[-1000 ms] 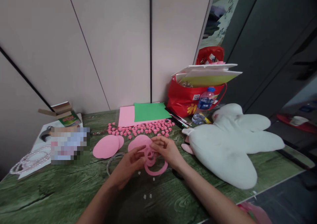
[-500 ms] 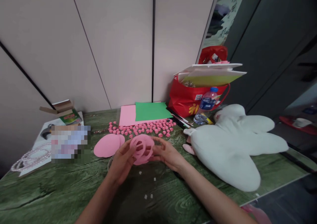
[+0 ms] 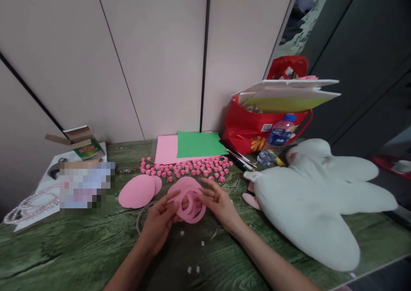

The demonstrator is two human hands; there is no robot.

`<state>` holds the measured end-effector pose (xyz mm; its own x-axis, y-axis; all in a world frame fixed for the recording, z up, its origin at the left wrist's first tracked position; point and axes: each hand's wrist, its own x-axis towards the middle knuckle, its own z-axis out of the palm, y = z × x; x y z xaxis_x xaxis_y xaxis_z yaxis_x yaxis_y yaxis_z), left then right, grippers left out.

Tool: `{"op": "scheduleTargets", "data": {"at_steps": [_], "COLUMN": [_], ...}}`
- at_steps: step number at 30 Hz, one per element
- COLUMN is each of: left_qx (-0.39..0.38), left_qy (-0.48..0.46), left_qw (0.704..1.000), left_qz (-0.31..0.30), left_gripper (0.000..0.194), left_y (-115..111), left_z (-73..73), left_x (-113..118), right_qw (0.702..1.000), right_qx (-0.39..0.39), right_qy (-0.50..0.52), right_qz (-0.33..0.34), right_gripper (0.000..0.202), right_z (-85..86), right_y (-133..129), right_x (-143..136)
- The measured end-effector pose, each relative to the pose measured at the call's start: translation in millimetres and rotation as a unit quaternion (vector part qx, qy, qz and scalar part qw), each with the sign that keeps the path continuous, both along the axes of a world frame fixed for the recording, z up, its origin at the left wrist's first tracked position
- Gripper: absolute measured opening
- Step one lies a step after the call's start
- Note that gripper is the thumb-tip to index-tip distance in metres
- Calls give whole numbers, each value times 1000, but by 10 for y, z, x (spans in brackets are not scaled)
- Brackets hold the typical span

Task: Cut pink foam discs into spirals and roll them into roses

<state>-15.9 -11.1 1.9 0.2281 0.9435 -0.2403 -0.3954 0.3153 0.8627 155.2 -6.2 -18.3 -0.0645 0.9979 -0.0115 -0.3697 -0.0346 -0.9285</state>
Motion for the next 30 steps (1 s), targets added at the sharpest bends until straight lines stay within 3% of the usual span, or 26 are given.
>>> {"op": "scheduleTargets", "data": {"at_steps": [3,5,11,16,19,22,27,30], "left_qx": [7,17,57,83,85,61,46,43], "left_qy": [-36,-40,72,152,127,71,63,44], "left_qw": [999,999,995,985,988,995,997,997], "left_qz": [21,8,40,2,23,34,7,-42], "left_gripper": [43,47,44,51,39,38,40,51], "left_y": [-2,-10,-12,2,-5,-19,-49,-62], "left_z": [-28,-41,-55,-99,-131,-124,-90,-89], "left_x": [15,24,13,-4,0,15,58,72], "right_qw": [993,990,999,999,997,997,999,999], "right_qx": [-76,-82,15,-19,-57,-58,-49,-40], "right_qy": [46,51,-45,-42,-17,-21,7,27], "right_qz": [82,100,10,9,47,38,23,-9], "right_gripper": [69,76,62,52,64,73,47,39], "right_z": [-40,-63,-75,-21,-31,-66,-66,-52], "right_y": [-68,-98,-84,-81,-94,-106,-116,-102], "right_x": [-57,-84,-47,0,-8,-34,-65,-65]}}
